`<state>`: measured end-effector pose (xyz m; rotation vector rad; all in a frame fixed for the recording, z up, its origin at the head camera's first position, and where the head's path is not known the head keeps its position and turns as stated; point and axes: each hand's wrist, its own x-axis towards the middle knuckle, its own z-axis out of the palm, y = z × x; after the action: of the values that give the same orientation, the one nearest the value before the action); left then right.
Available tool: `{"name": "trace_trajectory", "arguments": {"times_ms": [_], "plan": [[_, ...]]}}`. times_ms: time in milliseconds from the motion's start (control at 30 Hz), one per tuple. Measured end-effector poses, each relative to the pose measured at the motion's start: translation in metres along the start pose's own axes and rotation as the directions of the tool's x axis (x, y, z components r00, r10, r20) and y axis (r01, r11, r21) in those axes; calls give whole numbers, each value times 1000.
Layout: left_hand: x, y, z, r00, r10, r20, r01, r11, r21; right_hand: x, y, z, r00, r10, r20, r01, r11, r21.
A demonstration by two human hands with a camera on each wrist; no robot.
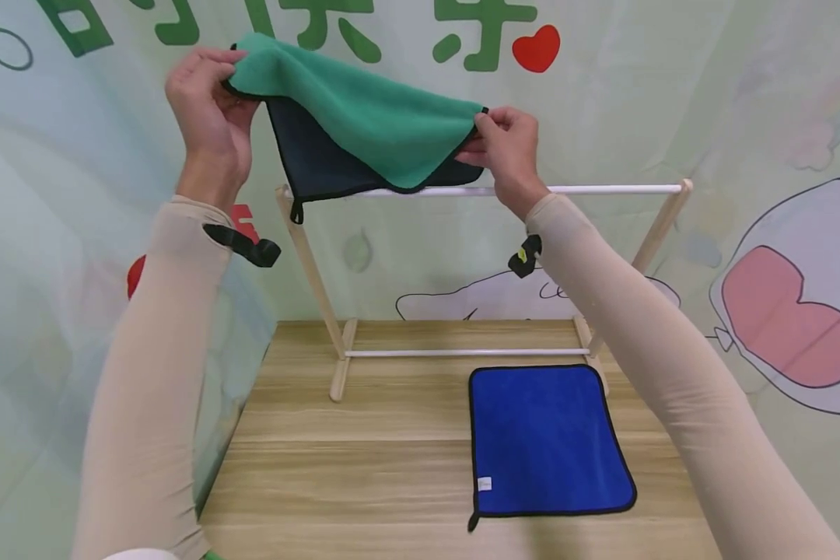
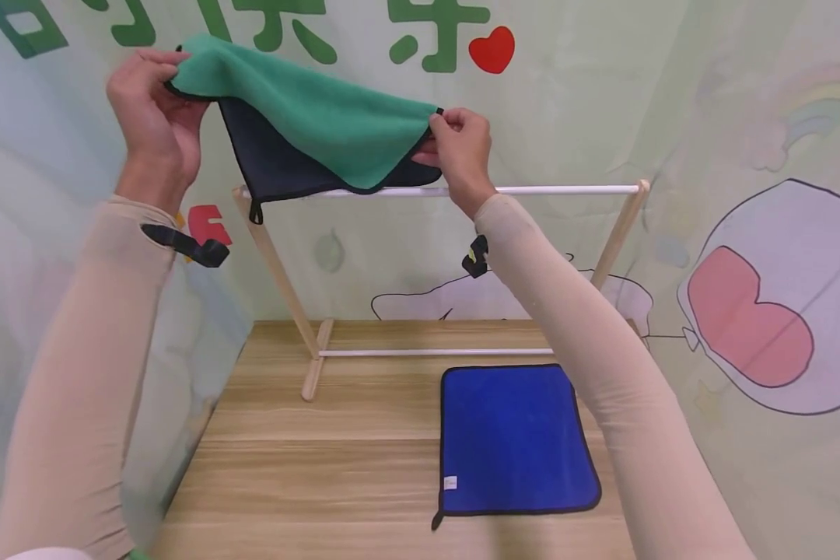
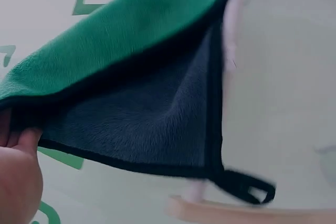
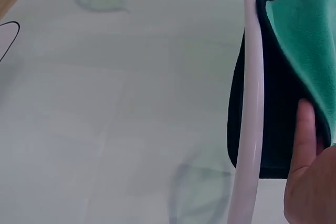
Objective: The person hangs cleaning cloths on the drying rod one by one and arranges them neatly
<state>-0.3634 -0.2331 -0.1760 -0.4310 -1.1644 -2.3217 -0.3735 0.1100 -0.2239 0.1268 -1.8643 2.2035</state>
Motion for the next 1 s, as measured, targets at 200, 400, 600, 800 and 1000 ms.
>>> {"name": "trace_trajectory", "arguments": {"times_ms": [200, 400, 600, 800, 1000], "plan": [[-10, -12, -13, 998, -65, -8, 66, 996, 56, -2, 2, -5, 999, 47, 5, -46, 999, -10], [-28, -22, -27, 986, -165, 33, 161, 980, 116, -1, 2, -9, 996, 92, 2, -91, 994, -53], [-48, -26, -42, 964, -260, 54, 248, 954, 166, -6, 3, -12, 998, 56, 21, -52, 984, -172], [-71, -26, -59, 926, -364, 103, 329, 909, 258, -12, 5, -16, 999, 5, 45, 9, 954, -300], [-88, -32, -71, 916, -392, 86, 338, 869, 361, -17, 9, -19, 998, -18, 53, 37, 917, -397]]}}
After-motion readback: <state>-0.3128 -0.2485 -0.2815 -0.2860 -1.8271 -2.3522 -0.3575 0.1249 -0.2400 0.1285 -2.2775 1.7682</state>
